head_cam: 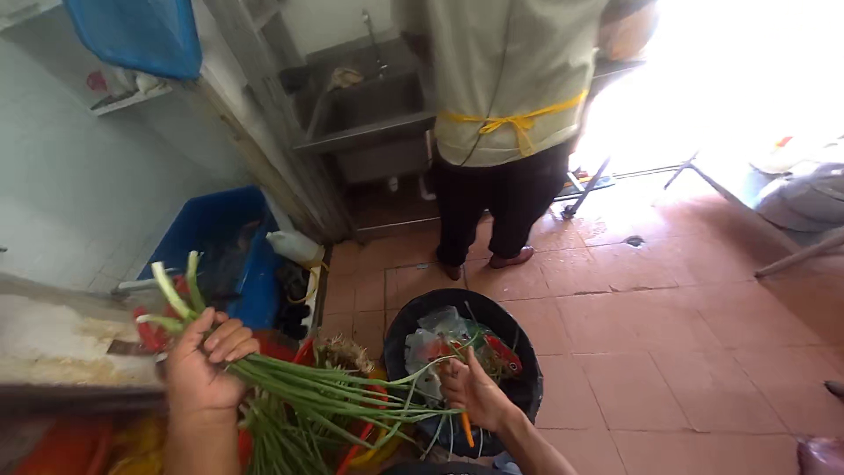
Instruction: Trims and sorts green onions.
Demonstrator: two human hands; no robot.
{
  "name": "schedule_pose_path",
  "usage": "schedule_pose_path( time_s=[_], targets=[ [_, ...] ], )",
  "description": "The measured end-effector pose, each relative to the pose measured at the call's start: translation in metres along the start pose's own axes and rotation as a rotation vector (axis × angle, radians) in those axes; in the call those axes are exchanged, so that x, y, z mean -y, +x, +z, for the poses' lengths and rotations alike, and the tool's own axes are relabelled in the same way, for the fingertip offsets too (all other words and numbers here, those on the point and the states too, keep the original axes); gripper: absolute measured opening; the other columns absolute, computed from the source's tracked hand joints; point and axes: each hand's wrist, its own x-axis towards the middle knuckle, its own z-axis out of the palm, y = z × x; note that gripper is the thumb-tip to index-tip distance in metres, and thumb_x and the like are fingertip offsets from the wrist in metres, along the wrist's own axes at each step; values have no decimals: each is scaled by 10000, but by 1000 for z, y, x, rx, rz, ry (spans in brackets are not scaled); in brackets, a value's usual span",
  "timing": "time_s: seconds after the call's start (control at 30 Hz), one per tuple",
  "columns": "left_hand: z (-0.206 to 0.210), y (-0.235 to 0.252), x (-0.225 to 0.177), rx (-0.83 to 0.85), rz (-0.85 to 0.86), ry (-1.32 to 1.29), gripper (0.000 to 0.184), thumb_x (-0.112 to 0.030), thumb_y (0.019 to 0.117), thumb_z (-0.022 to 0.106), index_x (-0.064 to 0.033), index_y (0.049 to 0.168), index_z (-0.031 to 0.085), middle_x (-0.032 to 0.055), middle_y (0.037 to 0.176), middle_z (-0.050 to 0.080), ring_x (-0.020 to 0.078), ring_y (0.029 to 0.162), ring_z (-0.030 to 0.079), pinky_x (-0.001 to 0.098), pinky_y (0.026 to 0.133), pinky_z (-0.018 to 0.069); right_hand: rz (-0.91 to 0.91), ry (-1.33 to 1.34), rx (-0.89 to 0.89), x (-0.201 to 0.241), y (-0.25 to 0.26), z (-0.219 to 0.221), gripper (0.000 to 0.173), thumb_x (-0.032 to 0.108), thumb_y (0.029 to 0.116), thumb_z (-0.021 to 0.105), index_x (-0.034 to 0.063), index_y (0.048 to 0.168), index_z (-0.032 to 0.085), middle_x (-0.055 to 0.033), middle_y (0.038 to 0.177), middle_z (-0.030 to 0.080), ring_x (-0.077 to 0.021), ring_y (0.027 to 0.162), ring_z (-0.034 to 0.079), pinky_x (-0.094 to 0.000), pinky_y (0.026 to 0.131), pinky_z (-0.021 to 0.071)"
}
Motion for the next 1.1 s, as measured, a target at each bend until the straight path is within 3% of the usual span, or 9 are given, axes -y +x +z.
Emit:
schedule_pose_path(
  time_s=[0.17,0.33,0.5,0.57,0.67,0.73,0.83,0.93,1.1],
  targets=[
    [-59,-21,-17,-119,-16,32,296,-256,1089,364,-176,851,521,-109,536,387,-26,384,391,106,388,371,133,-159,95,9,-15,7,560,645,1048,293,255,715,520,128,546,353,1,427,313,-179,398,285],
    [-116,-54,-50,-288,21,187,308,-276,1094,378,-171,851,535,-108,536,387,-31,388,380,106,396,372,86,147,362,6,-27,0,401,580,937,612,219,777,681,112,506,462,-20,423,504,-211,415,443],
    [-173,-65,-74,-495,-171,459,258,-287,1087,422,-148,916,555,-63,570,422,23,405,419,172,392,426,114,-173,-53,-3,-41,0,619,589,1060,272,254,609,529,93,475,428,-56,396,443,-249,403,408],
    [-202,-56,-78,-606,-245,590,235,-300,1079,457,-123,978,574,-30,598,464,63,427,446,207,408,434,244,-397,-425,-12,-38,-2,709,597,1064,39,186,677,466,44,478,427,-106,388,420,-291,396,410],
    [-263,-19,-45,-758,-369,941,380,-368,1051,570,-38,1239,572,101,783,599,190,593,594,354,566,548,340,-546,-739,-35,-33,-16,646,530,1100,97,103,962,563,15,610,509,-132,486,487,-335,483,476],
    [-307,8,10,-763,-497,1170,598,-410,1014,632,49,1379,516,255,1112,643,342,932,663,518,835,562,357,-586,-798,-48,-32,-24,501,439,1124,216,91,1062,570,4,684,541,-137,533,515,-344,524,498],
    [-343,24,93,-671,-725,1383,925,-522,942,683,108,1521,331,339,1490,448,447,1394,457,584,1151,381,367,-639,-828,-62,-32,-14,349,317,1125,333,63,1130,571,-21,721,557,-148,542,537,-346,531,519],
    [-325,20,123,-705,-712,1650,1017,-615,922,646,64,1571,254,321,1575,340,455,1444,387,619,1147,347,343,-691,-833,-64,-33,9,290,244,1118,372,37,1159,571,-30,723,571,-148,543,563,-347,540,550],
    [-280,3,130,-451,-203,1745,578,-346,997,636,48,1408,538,313,1443,499,473,1376,454,608,1142,366,339,-722,-889,-72,-40,25,267,218,1110,400,18,1167,568,-40,753,584,-137,541,562,-335,542,555]
  ],
)
